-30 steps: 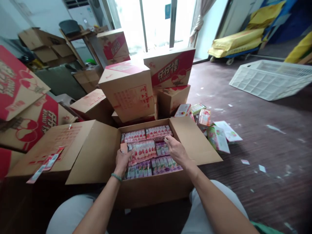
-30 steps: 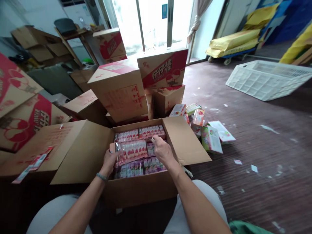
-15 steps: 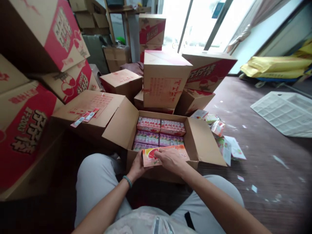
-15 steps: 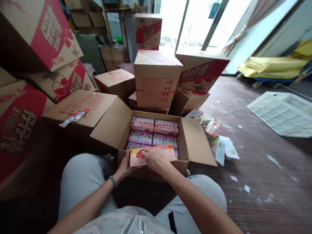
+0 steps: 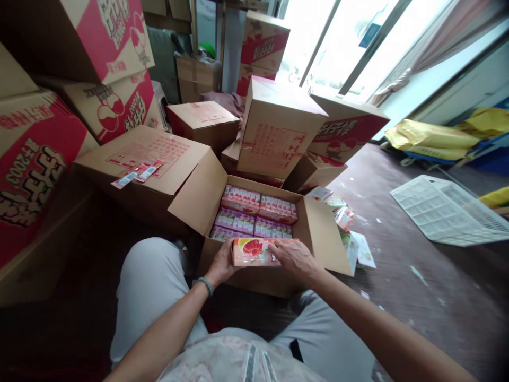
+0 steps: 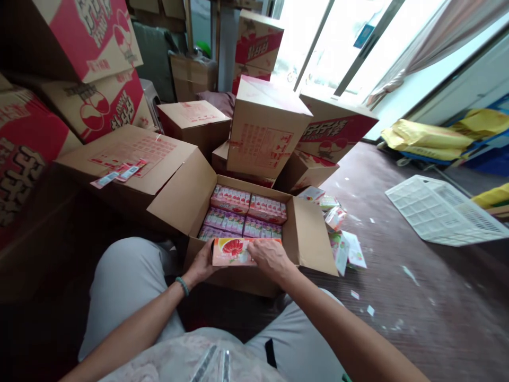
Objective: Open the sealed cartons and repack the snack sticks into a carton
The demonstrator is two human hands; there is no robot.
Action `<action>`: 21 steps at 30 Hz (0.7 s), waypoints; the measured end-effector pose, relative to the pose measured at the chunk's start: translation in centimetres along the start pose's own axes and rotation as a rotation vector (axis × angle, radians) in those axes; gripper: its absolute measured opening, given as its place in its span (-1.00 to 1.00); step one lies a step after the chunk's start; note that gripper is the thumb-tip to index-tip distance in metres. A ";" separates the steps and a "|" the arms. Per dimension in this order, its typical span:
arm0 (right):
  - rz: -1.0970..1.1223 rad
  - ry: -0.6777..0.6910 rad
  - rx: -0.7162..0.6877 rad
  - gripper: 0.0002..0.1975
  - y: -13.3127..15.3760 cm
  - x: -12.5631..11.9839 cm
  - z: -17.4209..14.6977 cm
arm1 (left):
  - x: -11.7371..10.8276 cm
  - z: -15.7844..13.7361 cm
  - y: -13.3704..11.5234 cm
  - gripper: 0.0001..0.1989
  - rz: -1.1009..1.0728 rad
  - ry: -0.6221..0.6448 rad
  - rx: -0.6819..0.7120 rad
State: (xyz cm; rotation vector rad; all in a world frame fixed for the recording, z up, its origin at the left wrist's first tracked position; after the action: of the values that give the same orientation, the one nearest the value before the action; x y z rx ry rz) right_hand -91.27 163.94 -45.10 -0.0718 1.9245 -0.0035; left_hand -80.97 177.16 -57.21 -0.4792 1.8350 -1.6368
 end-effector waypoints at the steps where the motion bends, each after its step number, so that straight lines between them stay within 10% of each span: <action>1: -0.009 0.009 0.021 -0.76 -1.4 0.6 -0.9 | 0.0 0.1 0.0 -0.24 -0.015 0.002 -0.001; 7: 0.064 0.063 0.159 -0.74 -8.5 3.4 -6.7 | 0.3 0.4 -0.2 -0.26 -0.006 0.007 -0.003; 11: 0.173 -0.137 0.354 -0.69 -9.8 1.7 -8.6 | 0.6 0.5 0.0 -0.32 0.057 0.012 0.002; 14: 0.213 -0.302 0.422 -0.65 -8.2 -0.3 -7.8 | 0.7 0.3 0.1 -0.36 0.084 0.023 -0.004; 18: 0.240 -0.198 0.140 -0.13 -2.8 0.7 -2.7 | 0.6 0.2 0.5 -0.26 0.146 0.040 -0.072; 21: 0.238 -0.160 0.130 -0.40 -2.2 2.2 -0.7 | 0.6 0.8 0.8 -0.12 0.198 0.059 -0.132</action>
State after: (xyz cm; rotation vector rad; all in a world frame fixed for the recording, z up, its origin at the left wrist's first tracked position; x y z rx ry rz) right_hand -92.63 161.56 -46.82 0.2372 1.7576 0.0353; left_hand -80.77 176.30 -58.13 -0.2966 1.9749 -1.4176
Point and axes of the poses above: each hand's wrist, its own z-axis towards the middle knuckle, its own x-axis out of the palm, y = z × x, the point moved 8 cm from there along z, towards the middle knuckle, and after that the axes turned 8 degrees about -x, right-handed, at the moved point
